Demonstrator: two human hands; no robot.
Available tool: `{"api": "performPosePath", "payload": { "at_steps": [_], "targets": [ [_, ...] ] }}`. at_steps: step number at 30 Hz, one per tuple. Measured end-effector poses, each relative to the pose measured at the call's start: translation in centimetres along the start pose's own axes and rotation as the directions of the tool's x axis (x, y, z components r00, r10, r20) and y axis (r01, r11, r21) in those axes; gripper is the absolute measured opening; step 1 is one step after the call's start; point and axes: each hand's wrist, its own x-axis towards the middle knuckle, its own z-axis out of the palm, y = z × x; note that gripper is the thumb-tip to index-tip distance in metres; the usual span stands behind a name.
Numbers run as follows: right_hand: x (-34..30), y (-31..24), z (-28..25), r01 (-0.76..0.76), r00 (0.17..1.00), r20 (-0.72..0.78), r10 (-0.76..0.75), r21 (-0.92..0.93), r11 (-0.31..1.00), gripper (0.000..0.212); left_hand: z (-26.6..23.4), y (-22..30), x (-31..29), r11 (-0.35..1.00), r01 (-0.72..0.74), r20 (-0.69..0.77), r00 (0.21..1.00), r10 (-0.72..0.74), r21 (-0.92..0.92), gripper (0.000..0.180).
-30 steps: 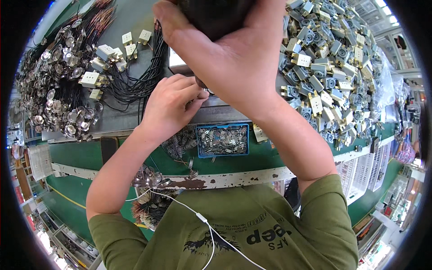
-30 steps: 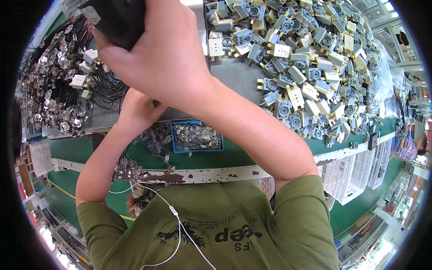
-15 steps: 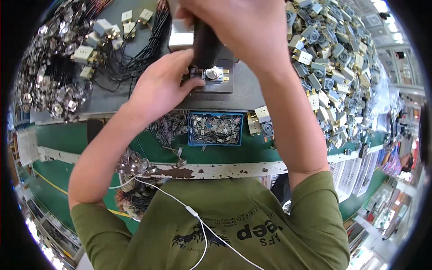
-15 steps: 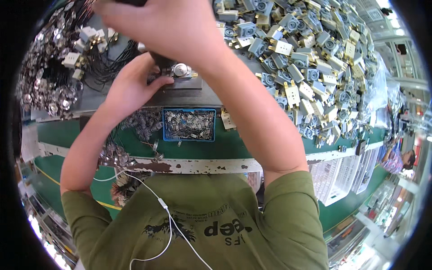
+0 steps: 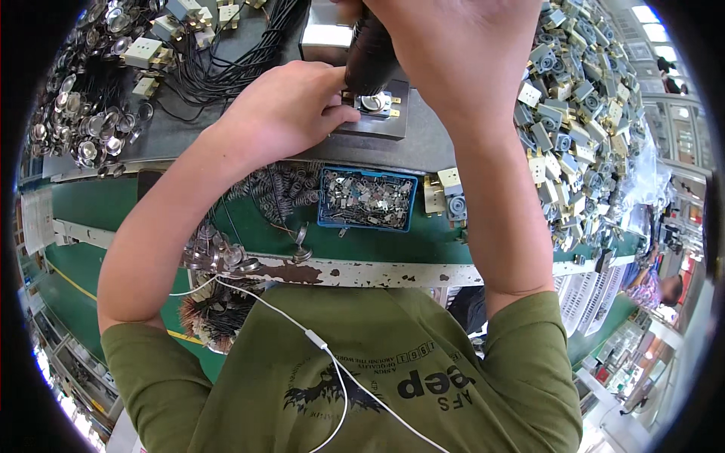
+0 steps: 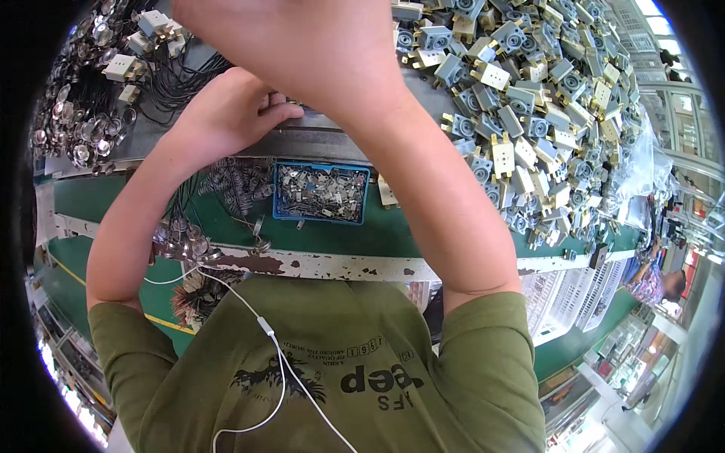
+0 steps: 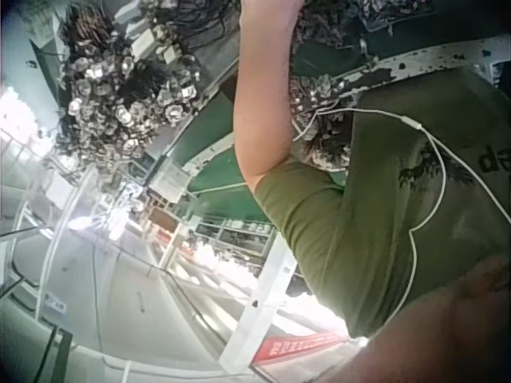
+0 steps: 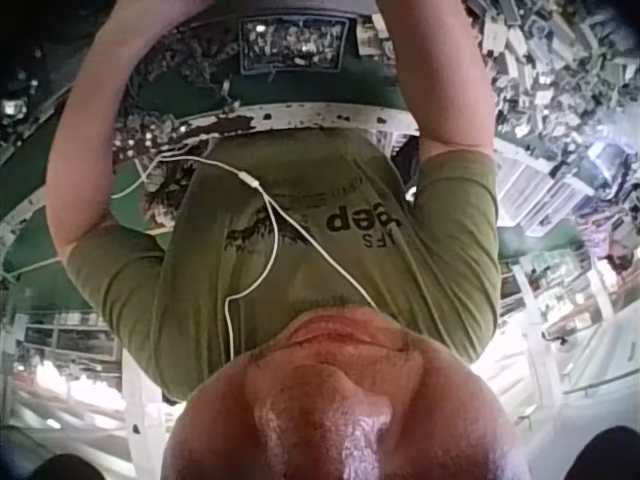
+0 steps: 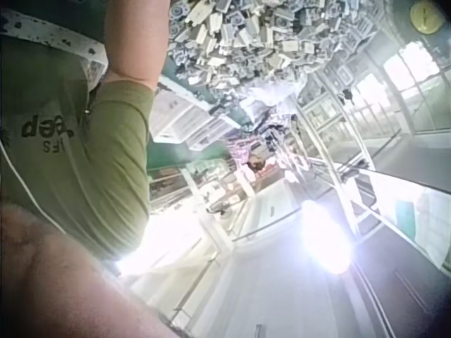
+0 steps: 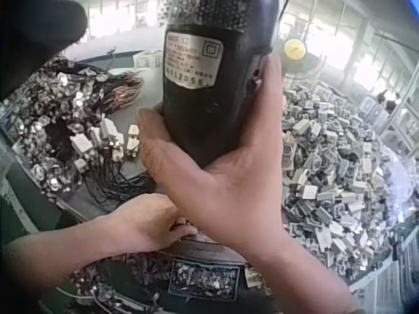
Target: Assembling electronic components using a pneumatic screwdriver at a factory workstation.
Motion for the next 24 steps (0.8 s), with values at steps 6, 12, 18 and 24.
{"api": "performPosePath", "payload": {
  "at_steps": [6, 12, 18, 24],
  "targets": [
    [-0.5, -0.1, 0.0, -0.113, 0.993, 0.019, 0.113, -0.014, 0.994, 0.066, 0.0, 0.1, -0.2, 1.000, -0.015, -0.021, 1.000, 0.014, -0.015, 0.029],
    [-1.2, 0.1, 0.5, -0.139, 0.990, 0.038, 0.138, 0.055, 0.989, 0.064, 1.0, -0.6, -0.5, 0.991, -0.101, -0.106, 0.990, 0.092, -0.083, 0.027],
    [-1.2, -0.6, 1.0, -0.027, 0.998, -0.063, 0.028, 0.015, 1.000, 0.067, 2.9, -2.2, 0.1, 0.967, -0.254, -0.282, 0.929, 0.239, -0.018, 0.028],
    [1.5, -2.1, -3.8, 0.096, 0.995, 0.067, -0.077, -0.340, 0.936, 0.046, 2.0, -0.3, -0.8, 0.925, -0.334, -0.371, 0.848, 0.378, 0.181, 0.031]
  ]
}}
